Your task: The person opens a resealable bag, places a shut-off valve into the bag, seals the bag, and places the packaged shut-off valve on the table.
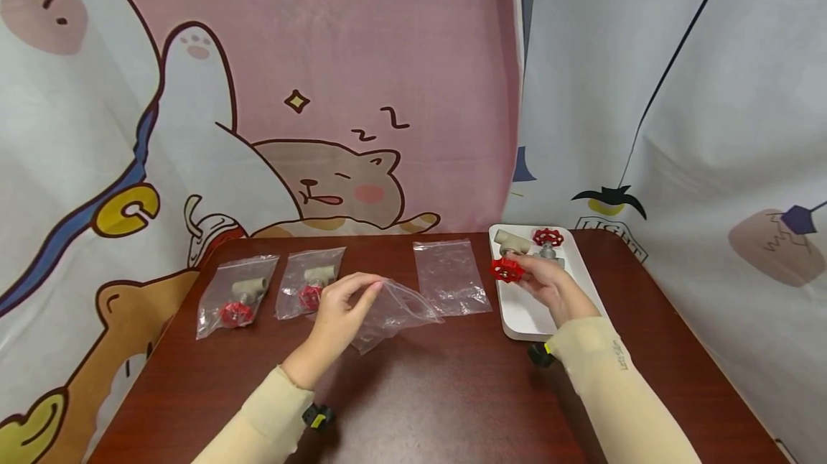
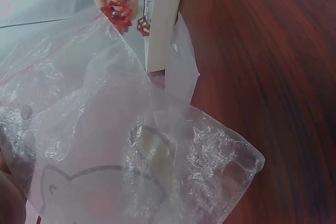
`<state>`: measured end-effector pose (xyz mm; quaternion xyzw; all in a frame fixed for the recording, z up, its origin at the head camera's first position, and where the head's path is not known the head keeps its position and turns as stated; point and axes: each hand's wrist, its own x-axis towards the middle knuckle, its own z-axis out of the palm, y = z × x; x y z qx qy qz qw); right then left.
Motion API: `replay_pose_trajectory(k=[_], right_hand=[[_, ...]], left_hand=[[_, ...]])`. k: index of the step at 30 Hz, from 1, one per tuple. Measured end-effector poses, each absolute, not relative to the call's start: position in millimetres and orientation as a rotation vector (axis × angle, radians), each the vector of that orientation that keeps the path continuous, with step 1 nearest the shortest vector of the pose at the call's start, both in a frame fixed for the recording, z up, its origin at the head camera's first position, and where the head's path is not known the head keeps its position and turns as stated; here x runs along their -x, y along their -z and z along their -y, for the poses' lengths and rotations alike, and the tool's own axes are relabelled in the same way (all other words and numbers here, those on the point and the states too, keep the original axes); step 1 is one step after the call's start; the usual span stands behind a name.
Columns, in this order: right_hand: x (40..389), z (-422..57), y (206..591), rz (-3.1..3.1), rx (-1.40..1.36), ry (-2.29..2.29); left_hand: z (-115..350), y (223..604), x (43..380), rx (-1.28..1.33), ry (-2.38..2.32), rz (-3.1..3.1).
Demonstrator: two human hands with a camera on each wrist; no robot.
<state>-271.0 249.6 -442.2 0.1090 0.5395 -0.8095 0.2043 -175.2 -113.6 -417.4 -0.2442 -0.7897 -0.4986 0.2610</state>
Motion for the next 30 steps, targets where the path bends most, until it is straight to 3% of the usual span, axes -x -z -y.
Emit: replay_pose_trajectory(k=[14,23,30], right_hand=[[240,-207,423,-1.480,-0.082,2.281],[225,-184,419,-1.498,-0.001,2.298],[219,-172,414,-1.571,0.082,2.270]], left_hand=[[113,418,176,0.658,1.357,2.139],[102,392,163,0.652,1.325,2.134],[107,414,179,0.627,1.313,2.148]])
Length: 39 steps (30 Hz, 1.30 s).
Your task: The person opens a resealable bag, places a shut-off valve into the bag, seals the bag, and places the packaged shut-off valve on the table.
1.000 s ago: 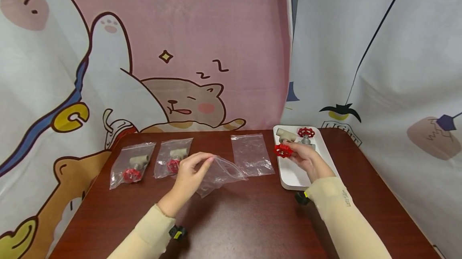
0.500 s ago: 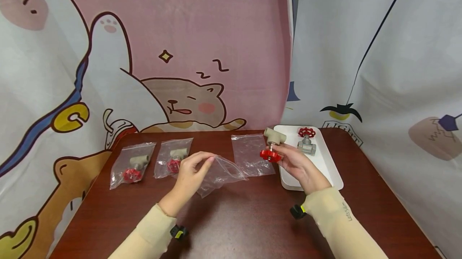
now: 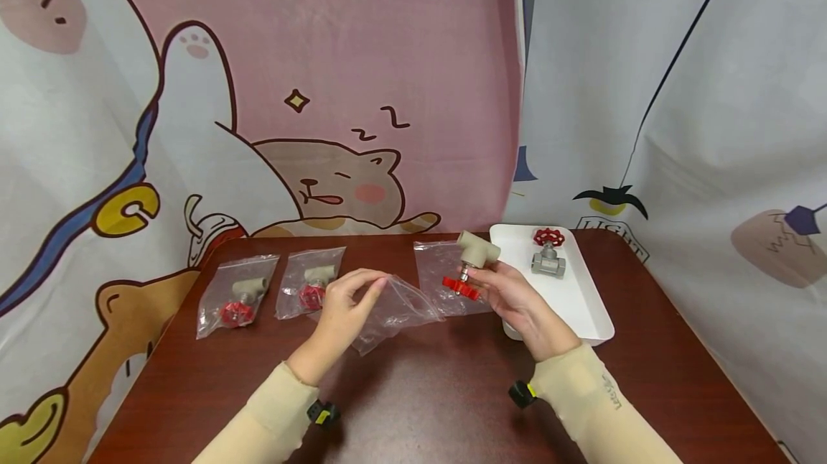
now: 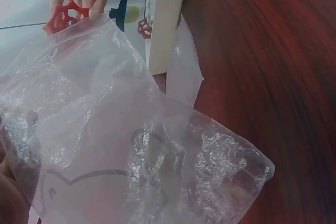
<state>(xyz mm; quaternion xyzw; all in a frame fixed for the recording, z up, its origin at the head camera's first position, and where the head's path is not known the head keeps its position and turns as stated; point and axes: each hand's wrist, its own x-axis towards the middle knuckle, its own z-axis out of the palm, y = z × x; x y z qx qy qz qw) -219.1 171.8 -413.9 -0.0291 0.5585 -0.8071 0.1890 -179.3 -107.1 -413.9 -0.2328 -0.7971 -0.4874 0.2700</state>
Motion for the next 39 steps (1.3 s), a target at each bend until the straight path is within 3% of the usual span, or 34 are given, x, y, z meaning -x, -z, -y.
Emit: replay_pose_trajectory(k=[19,27,39], right_hand=[[193,-128,404,-2.159,0.068,2.324],[179,-110,396,-2.367,0.373,2.485],[165,-95,387,-2.689,0.653,2.374]], left_hand=[[99,409,186,0.464,1.412,2.173],[90,380,167,0.377,1.514,2.239],[87,381,167,0.391,1.596,2.225]])
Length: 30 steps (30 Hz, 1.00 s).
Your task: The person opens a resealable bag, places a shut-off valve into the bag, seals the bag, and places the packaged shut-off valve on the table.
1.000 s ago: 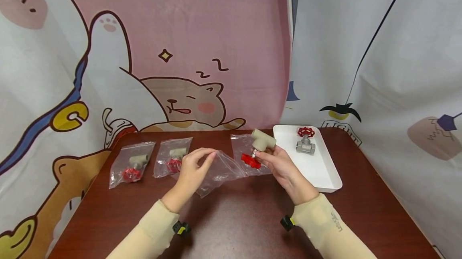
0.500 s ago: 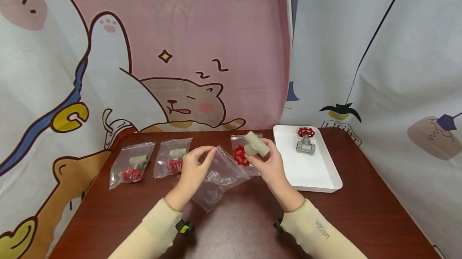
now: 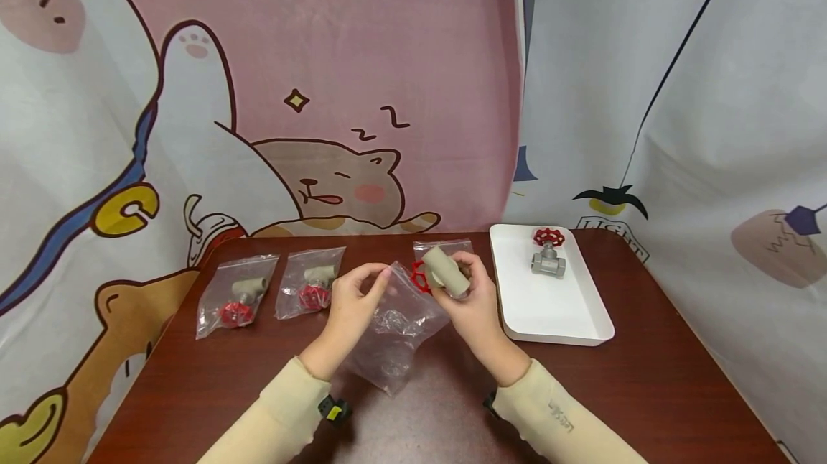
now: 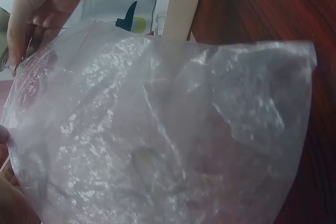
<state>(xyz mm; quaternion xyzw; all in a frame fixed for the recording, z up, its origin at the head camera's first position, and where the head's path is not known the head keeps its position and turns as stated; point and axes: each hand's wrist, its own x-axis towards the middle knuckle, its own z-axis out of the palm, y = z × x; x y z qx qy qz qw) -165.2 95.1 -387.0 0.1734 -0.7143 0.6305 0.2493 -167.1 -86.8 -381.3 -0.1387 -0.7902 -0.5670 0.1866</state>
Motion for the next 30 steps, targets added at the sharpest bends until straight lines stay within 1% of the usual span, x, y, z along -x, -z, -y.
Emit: replay_pose_trajectory(k=[9,16,19,23,30], right_hand=[[163,-95,389,2.007,-0.593,-1.587],[165,-100,394,2.048,-0.715,-1.657],[170,-103,402,2.062,-0.757,-1.704],[179,-107,413,2.109,-0.753,-1.764],[182,-109,414,2.181,-0.655,-1.891]], left_hand=[[85,387,169,0.390,1.613,2.212],[84,388,169,0.368,1.521,2.184],[84,387,169,0.365,1.522,2.173],[83,387,168,0.381,1.524,2.159],[84,389,167,0.424,1.527,2.125]])
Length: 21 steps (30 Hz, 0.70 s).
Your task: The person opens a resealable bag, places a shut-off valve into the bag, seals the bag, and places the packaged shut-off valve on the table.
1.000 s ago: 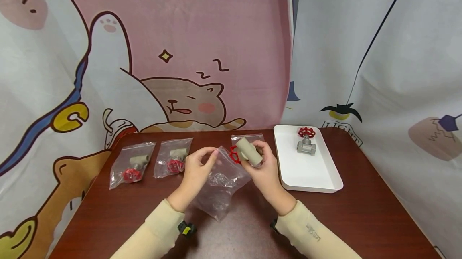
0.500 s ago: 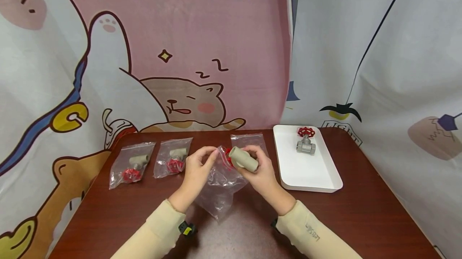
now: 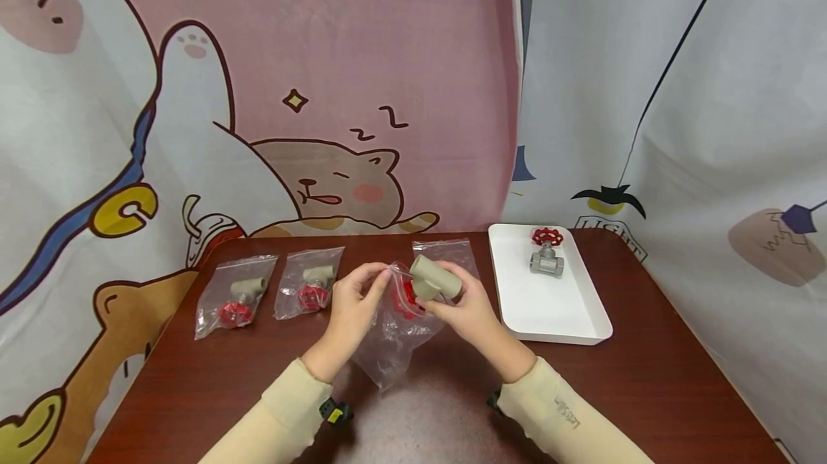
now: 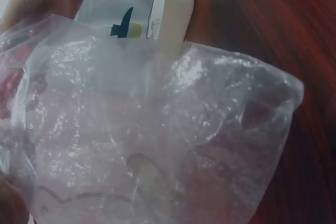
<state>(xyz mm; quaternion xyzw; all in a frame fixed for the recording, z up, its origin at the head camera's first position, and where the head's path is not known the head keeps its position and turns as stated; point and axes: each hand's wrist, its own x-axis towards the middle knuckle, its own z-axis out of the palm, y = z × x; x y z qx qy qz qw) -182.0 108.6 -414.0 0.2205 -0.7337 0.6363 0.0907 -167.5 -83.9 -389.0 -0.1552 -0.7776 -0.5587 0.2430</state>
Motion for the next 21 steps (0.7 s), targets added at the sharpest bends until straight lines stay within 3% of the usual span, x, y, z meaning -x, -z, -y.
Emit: replay_pose_trajectory(k=[21], right_hand=[[170,-107,382,2.409,-0.321,-2.251]], left_hand=[[81,390,165,0.469,1.542,2.061]])
